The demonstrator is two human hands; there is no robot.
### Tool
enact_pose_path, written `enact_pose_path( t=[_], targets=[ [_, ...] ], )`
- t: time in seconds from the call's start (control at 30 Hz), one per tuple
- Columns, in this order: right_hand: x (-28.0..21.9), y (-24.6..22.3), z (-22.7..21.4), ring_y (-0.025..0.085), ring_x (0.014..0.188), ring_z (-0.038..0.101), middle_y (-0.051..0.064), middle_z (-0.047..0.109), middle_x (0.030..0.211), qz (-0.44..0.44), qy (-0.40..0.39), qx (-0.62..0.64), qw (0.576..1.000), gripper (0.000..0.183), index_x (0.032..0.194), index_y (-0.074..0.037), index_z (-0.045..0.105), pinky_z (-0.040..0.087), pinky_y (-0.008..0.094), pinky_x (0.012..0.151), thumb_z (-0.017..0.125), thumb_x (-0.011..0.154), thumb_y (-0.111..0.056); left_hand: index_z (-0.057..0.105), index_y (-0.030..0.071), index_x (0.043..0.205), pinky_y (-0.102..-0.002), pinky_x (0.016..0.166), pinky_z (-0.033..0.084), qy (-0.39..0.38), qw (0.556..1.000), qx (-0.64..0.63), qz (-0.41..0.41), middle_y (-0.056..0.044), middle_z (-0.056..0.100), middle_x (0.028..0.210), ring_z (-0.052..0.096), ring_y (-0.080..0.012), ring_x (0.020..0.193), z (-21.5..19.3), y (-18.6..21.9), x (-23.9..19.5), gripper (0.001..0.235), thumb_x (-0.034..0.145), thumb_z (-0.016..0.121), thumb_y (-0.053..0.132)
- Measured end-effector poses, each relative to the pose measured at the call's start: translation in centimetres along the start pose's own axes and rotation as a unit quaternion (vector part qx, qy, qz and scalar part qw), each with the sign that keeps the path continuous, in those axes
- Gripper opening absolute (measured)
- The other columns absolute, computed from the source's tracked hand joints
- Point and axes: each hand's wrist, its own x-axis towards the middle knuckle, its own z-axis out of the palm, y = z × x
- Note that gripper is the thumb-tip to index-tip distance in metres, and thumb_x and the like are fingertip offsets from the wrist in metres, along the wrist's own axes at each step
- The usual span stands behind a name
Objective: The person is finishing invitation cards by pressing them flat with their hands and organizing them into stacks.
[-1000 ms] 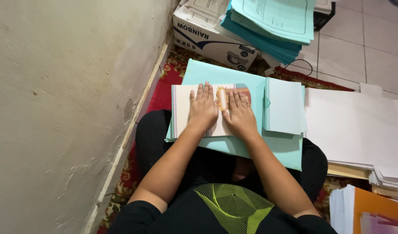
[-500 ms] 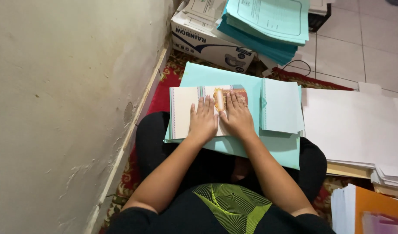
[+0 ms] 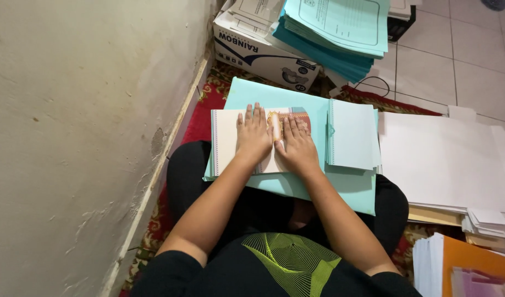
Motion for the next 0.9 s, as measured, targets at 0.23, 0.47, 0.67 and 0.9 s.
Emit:
enact_pose_path(
  t=[0.23, 0.47, 0.67, 0.9],
  targets=[
    [-0.1, 0.0, 0.1, 0.027, 0.152, 0.032, 0.013, 0.038, 0.164, -0.004, 0.021, -0.006, 1.000, 0.075, 0.158, -0.008, 0.039, 0.017, 0.042, 0.124, 0.046, 0.097, -0.052, 0.033, -0.002, 0.156, -0.059, 0.122, 0.009, -0.004, 0.999, -0.004, 0.045, -0.023, 0.028, 0.165, 0.018, -0.0405, 0.155, -0.1, 0.8, -5.1, 0.064, 0.105, 0.032, 0.037],
    [-0.1, -0.1, 0.2, 0.027, 0.153, 0.029, 0.012, 0.035, 0.165, 0.000, 0.005, -0.007, 1.000, 0.076, 0.159, -0.009, 0.037, 0.016, 0.042, 0.125, 0.044, 0.098, -0.053, 0.032, 0.001, 0.158, -0.061, 0.121, 0.008, 0.004, 0.999, -0.018, 0.047, -0.021, 0.029, 0.165, 0.018, -0.0380, 0.155, 0.7, -0.2, -2.1, 0.062, 0.106, 0.030, 0.036],
    [0.0, 0.0, 0.2, 0.027, 0.153, 0.029, 0.011, 0.033, 0.166, 0.006, -0.005, 0.000, 1.000, 0.076, 0.160, -0.010, 0.036, 0.016, 0.042, 0.125, 0.043, 0.098, -0.054, 0.033, 0.000, 0.157, -0.063, 0.121, 0.005, 0.007, 1.000, -0.020, 0.015, -0.022, 0.028, 0.166, 0.016, -0.0397, 0.156, 1.4, -0.8, 2.8, 0.064, 0.106, 0.033, 0.038],
    [-0.2, 0.0, 0.4, 0.025, 0.153, 0.030, 0.009, 0.034, 0.166, 0.008, 0.014, -0.019, 1.000, 0.075, 0.159, -0.012, 0.037, 0.018, 0.041, 0.125, 0.048, 0.096, -0.051, 0.031, 0.004, 0.158, -0.061, 0.122, 0.002, -0.024, 0.999, -0.033, 0.015, -0.019, 0.021, 0.168, 0.009, -0.0384, 0.156, 0.4, 0.0, -0.5, 0.062, 0.107, 0.026, 0.038]
  ],
)
